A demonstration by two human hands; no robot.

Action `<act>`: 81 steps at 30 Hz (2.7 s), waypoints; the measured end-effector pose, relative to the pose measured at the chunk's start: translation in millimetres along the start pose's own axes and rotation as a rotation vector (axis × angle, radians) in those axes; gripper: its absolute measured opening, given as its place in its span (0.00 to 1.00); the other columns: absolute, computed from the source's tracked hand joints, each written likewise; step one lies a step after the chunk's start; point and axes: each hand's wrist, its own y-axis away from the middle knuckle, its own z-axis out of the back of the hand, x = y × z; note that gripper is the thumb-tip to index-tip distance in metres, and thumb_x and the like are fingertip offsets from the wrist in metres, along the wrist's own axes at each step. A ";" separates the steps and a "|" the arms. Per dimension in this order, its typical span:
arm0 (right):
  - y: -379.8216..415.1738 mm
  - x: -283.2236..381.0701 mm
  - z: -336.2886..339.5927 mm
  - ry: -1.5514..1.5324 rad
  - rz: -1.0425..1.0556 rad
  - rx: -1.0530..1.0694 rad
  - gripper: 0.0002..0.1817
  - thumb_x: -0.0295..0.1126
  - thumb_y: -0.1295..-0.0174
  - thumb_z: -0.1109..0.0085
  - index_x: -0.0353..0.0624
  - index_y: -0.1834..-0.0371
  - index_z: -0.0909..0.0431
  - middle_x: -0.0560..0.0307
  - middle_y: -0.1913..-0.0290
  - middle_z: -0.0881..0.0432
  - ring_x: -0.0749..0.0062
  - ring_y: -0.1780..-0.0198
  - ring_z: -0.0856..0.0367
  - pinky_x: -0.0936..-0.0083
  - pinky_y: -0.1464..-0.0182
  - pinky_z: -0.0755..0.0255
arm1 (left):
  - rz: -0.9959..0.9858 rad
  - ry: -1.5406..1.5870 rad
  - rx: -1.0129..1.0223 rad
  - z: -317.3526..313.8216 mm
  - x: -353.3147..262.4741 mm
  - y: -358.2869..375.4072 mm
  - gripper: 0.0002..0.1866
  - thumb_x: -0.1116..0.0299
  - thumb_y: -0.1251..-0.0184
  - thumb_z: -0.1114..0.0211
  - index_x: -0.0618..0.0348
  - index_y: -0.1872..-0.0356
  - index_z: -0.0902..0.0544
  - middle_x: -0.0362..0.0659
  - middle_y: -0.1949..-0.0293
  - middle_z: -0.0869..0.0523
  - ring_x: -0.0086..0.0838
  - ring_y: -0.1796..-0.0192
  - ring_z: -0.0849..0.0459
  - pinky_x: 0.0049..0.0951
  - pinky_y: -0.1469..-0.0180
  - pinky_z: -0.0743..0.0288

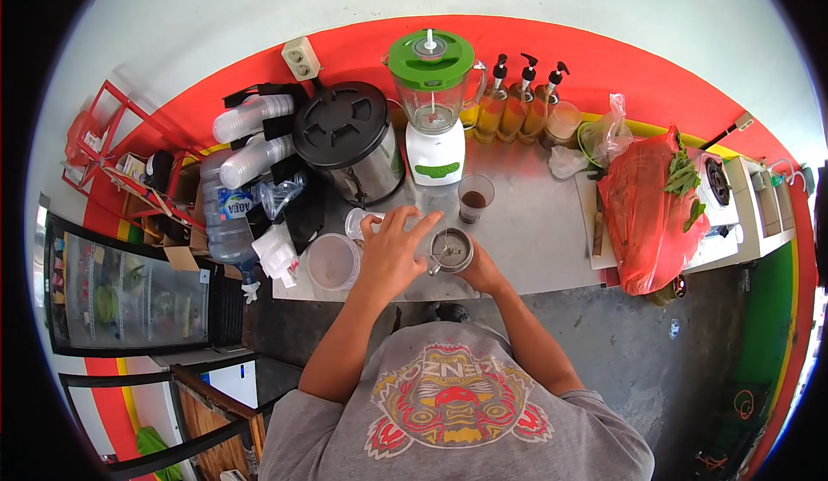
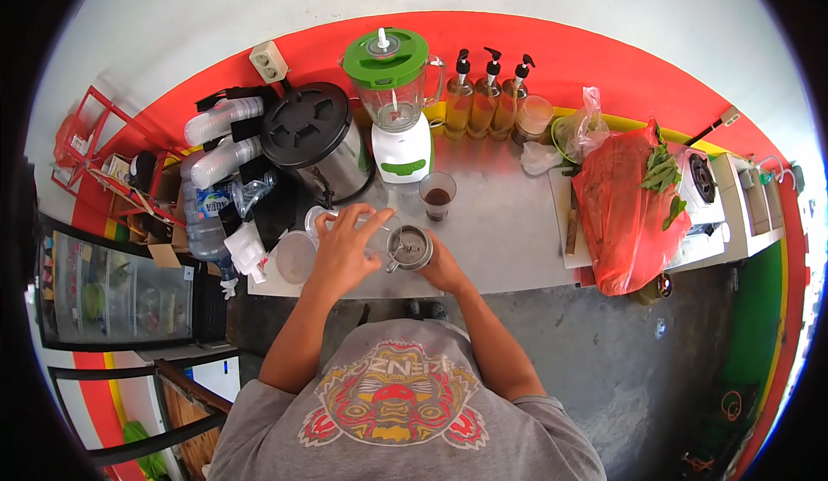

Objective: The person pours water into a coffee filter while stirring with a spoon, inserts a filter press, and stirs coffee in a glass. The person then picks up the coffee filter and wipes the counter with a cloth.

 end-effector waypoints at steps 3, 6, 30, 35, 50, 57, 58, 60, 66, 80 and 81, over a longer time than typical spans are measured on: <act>-0.4 -2.6 -0.7 -0.032 -0.022 0.007 0.40 0.24 0.44 0.18 0.41 0.27 0.27 0.54 0.34 0.18 0.66 0.32 0.20 0.65 0.27 0.28 | 0.000 0.004 0.002 0.3 0.0 -1.2 0.44 0.71 0.51 0.22 0.37 0.26 0.21 0.40 0.37 0.20 0.32 0.32 0.22 0.51 0.29 0.44; 0.3 1.1 -0.7 -0.022 -0.031 0.016 0.41 0.25 0.45 0.17 0.41 0.27 0.28 0.54 0.33 0.18 0.65 0.31 0.20 0.64 0.27 0.27 | 0.002 0.001 0.011 -0.5 1.0 -2.1 0.44 0.71 0.51 0.21 0.36 0.26 0.21 0.40 0.37 0.20 0.32 0.32 0.21 0.51 0.29 0.45; 44.8 114.7 52.7 0.237 -0.134 -0.675 0.20 0.38 0.12 0.55 0.37 0.51 0.15 0.51 0.57 0.18 0.65 0.57 0.22 0.69 0.55 0.27 | 0.055 0.111 -0.047 0.4 6.8 2.0 0.45 0.69 0.54 0.18 0.37 0.27 0.21 0.40 0.37 0.20 0.33 0.32 0.22 0.49 0.31 0.42; 45.8 170.3 40.2 0.427 0.301 -0.698 0.21 0.41 0.11 0.55 0.35 0.50 0.17 0.57 0.64 0.22 0.71 0.66 0.25 0.73 0.59 0.28 | 0.079 0.093 -0.024 0.8 6.2 1.3 0.44 0.67 0.53 0.18 0.36 0.27 0.21 0.40 0.37 0.19 0.33 0.33 0.21 0.50 0.30 0.44; 30.2 123.3 0.9 0.180 0.160 -0.492 0.19 0.41 0.15 0.45 0.33 0.47 0.18 0.53 0.60 0.15 0.70 0.53 0.12 0.71 0.47 0.17 | 0.036 0.075 -0.051 -3.7 5.9 -1.3 0.48 0.66 0.55 0.13 0.35 0.26 0.22 0.39 0.39 0.19 0.33 0.34 0.21 0.50 0.32 0.43; 37.2 134.0 2.3 0.329 0.056 -0.401 0.09 0.28 0.19 0.41 0.32 0.49 0.17 0.51 0.61 0.15 0.71 0.62 0.14 0.73 0.57 0.19 | 0.016 0.045 -0.036 -0.1 6.9 -4.7 0.47 0.67 0.54 0.14 0.34 0.26 0.21 0.38 0.39 0.19 0.31 0.33 0.21 0.50 0.31 0.43; 38.0 132.1 2.8 0.267 -0.005 -0.385 0.09 0.28 0.19 0.41 0.32 0.49 0.17 0.51 0.63 0.14 0.72 0.65 0.15 0.73 0.59 0.20 | 0.017 0.043 -0.033 0.2 6.7 -5.0 0.46 0.67 0.54 0.14 0.34 0.27 0.21 0.38 0.38 0.20 0.31 0.33 0.21 0.50 0.31 0.44; 39.5 131.2 4.8 0.244 -0.018 -0.396 0.09 0.28 0.19 0.41 0.32 0.49 0.17 0.51 0.65 0.14 0.73 0.66 0.16 0.73 0.61 0.20 | 0.018 0.040 -0.030 0.2 6.8 -5.3 0.46 0.68 0.53 0.15 0.34 0.27 0.21 0.38 0.38 0.20 0.31 0.33 0.21 0.50 0.31 0.44; 40.6 127.5 9.0 0.210 0.020 -0.371 0.10 0.29 0.20 0.39 0.31 0.51 0.15 0.51 0.67 0.12 0.75 0.66 0.15 0.74 0.60 0.19 | 0.004 0.033 -0.026 -1.1 8.7 -4.6 0.45 0.69 0.53 0.16 0.33 0.27 0.20 0.38 0.39 0.20 0.32 0.33 0.21 0.52 0.30 0.44; 37.4 127.8 11.2 0.144 -0.001 -0.389 0.09 0.28 0.20 0.39 0.31 0.53 0.14 0.54 0.66 0.11 0.76 0.63 0.12 0.76 0.58 0.16 | 0.006 0.030 -0.045 0.7 9.9 -6.0 0.45 0.71 0.53 0.18 0.35 0.27 0.20 0.38 0.38 0.20 0.31 0.33 0.22 0.50 0.30 0.44; 38.3 130.3 13.0 0.188 0.006 -0.365 0.09 0.27 0.20 0.39 0.30 0.53 0.14 0.54 0.66 0.11 0.76 0.64 0.12 0.76 0.58 0.16 | 0.005 0.029 -0.044 1.1 10.2 -6.0 0.45 0.71 0.53 0.18 0.35 0.27 0.20 0.38 0.38 0.20 0.31 0.33 0.22 0.50 0.30 0.44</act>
